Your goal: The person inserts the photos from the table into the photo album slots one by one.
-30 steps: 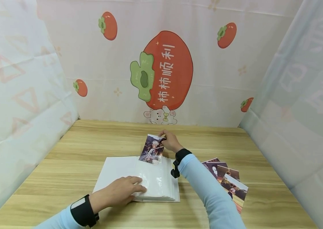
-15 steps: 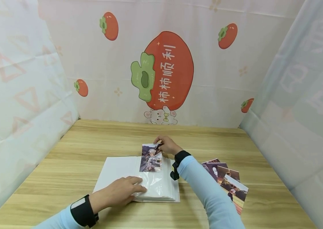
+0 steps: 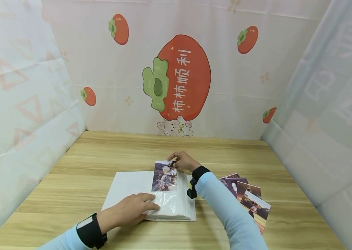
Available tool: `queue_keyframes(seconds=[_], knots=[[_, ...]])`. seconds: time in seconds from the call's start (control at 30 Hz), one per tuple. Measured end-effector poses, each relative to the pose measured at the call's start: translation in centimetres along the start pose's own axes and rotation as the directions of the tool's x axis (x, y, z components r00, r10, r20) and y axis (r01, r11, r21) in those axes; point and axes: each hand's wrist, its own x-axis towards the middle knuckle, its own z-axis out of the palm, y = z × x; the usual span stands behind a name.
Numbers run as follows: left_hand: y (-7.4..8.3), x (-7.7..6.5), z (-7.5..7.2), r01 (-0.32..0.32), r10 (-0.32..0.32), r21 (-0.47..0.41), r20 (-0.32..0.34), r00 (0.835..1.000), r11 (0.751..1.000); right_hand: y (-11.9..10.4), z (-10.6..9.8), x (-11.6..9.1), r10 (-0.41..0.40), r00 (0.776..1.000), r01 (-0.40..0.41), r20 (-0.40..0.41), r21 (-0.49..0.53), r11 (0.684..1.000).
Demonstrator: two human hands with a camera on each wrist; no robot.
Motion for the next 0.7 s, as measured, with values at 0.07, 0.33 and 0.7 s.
queue_keyframes(seconds=[0.07,0.33,0.7], knots=[[0.0,0.0,0.0,-0.005,0.005,0.0,-0.005,1.0,1.0,0.3,0.1,-0.3,0.01,0.999,-0.011,0.031,0.028,1.0],[-0.1,-0.1,0.2,-0.011,0.011,-0.016,-0.013,1.0,1.0,1.2,0.7,-0.6,0.027,0.998,-0.028,0.061,0.02,0.999],[-0.1,-0.1,0.2,-0.005,0.005,-0.026,-0.01,1.0,1.0,1.5,0.9,-1.2,-0.016,0.996,0.014,0.084,0.026,1.0]])
